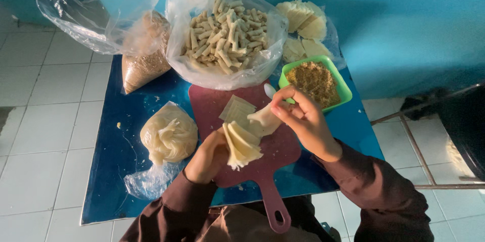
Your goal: The person folds thin square dough wrappers one at a time on a pink paddle board, pressing each fold flat and stacking the folded pieces in a pile on the board. They occasionally reach into a green container of brown filling and take more wrappers from a stack beside the table while a bowl of already folded pieces sits nearby.
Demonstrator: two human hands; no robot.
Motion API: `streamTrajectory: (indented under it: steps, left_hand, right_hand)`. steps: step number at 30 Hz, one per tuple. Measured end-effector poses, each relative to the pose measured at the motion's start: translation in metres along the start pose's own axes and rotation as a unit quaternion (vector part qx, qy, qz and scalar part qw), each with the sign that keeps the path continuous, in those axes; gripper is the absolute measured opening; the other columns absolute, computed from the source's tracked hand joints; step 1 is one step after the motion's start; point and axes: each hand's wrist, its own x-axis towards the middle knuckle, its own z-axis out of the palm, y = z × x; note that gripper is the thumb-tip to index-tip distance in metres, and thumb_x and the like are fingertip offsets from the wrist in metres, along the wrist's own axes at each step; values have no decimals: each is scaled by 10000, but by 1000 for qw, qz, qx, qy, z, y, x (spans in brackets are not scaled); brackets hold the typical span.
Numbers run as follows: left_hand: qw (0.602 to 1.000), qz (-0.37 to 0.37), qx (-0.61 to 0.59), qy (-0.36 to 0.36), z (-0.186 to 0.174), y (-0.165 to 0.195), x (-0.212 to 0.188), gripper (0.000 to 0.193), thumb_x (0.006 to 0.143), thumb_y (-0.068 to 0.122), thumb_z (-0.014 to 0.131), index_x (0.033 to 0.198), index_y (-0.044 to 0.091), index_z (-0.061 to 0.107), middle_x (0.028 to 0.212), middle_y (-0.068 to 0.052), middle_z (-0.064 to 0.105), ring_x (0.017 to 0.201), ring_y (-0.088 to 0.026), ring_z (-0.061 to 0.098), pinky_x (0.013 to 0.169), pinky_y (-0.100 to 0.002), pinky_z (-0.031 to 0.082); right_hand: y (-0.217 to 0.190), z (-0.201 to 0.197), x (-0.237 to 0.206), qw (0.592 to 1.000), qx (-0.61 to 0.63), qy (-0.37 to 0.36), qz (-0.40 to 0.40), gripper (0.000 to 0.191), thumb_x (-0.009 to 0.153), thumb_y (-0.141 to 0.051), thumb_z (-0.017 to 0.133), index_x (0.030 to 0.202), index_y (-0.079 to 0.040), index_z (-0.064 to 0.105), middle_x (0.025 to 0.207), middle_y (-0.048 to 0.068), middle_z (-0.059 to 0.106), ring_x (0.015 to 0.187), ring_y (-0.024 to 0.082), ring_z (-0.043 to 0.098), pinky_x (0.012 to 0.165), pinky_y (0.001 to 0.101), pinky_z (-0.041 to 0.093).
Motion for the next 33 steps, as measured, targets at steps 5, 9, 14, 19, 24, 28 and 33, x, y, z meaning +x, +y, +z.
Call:
streamTrajectory:
  steps: [5, 9, 14, 19, 24, 28, 33]
  left_hand:
    - [960, 93, -221, -147, -11, -5, 3, 368, 1176, 296, 418, 1044, 23, 626, 962, -89, 639, 908, -216, 613, 826, -356, 501]
    - [990, 75, 120, -16, -10, 0, -5, 370, 1080, 288, 514, 1114, -53, 655, 985, -81, 589, 816, -175, 515, 694, -308, 399]
    - [965, 57, 256, 21, 7, 9, -5, 371, 977, 308, 623, 1204, 18, 661, 1039, -48, 684, 969, -97, 615, 837, -247, 486]
    - [894, 169, 403, 103, 11, 14, -7, 313, 954, 234, 704, 1157, -3, 684, 916, -66, 730, 854, -120, 680, 771, -263, 541]
    - [807, 182, 534, 174, 14, 11, -12, 361, 903, 207, 689, 1250, 105, 678, 769, -114, 709, 683, -187, 714, 658, -320, 574]
    - [779, 117, 587, 189, 23, 10, -14, 376, 909, 239, 636, 1281, 191, 664, 823, -138, 732, 714, -305, 748, 657, -399, 591]
    - [729, 105, 643, 207, 34, 11, -17, 422, 893, 275, 644, 1313, 263, 617, 860, -133, 751, 805, -357, 739, 675, -453, 586]
  right_hand:
    - [2, 3, 2, 998, 40, -22, 51, 87, 1022, -53, 635, 1102, -54, 601, 1089, -21, 579, 1020, 21, 571, 884, 209, 493]
    - [2, 7, 0, 997, 46, -32, 51, 123, 996, -53, 642, 1107, -65, 590, 1121, -25, 575, 1042, 27, 577, 889, 221, 506]
    - [6, 11, -1, 996, 33, -66, 45, 99, 1018, -55, 629, 1111, -50, 598, 1128, -17, 573, 1059, 40, 577, 903, 238, 509]
    - [8, 17, 2, 991, -88, -101, 8, 115, 1004, -31, 626, 1119, -34, 628, 1090, 7, 580, 989, 51, 598, 852, 240, 521]
    - [7, 20, 1, 957, -244, -142, 73, 208, 895, -20, 684, 1095, -63, 650, 1032, 44, 586, 737, 136, 682, 652, 285, 555]
    - [11, 24, 1, 927, -331, -169, -52, 291, 847, 15, 701, 1127, -61, 673, 1058, 95, 621, 830, 224, 684, 691, 327, 546]
    - [10, 23, -1, 925, -328, -188, -21, 300, 871, -3, 686, 1163, -71, 680, 1049, 100, 615, 761, 221, 686, 641, 329, 547]
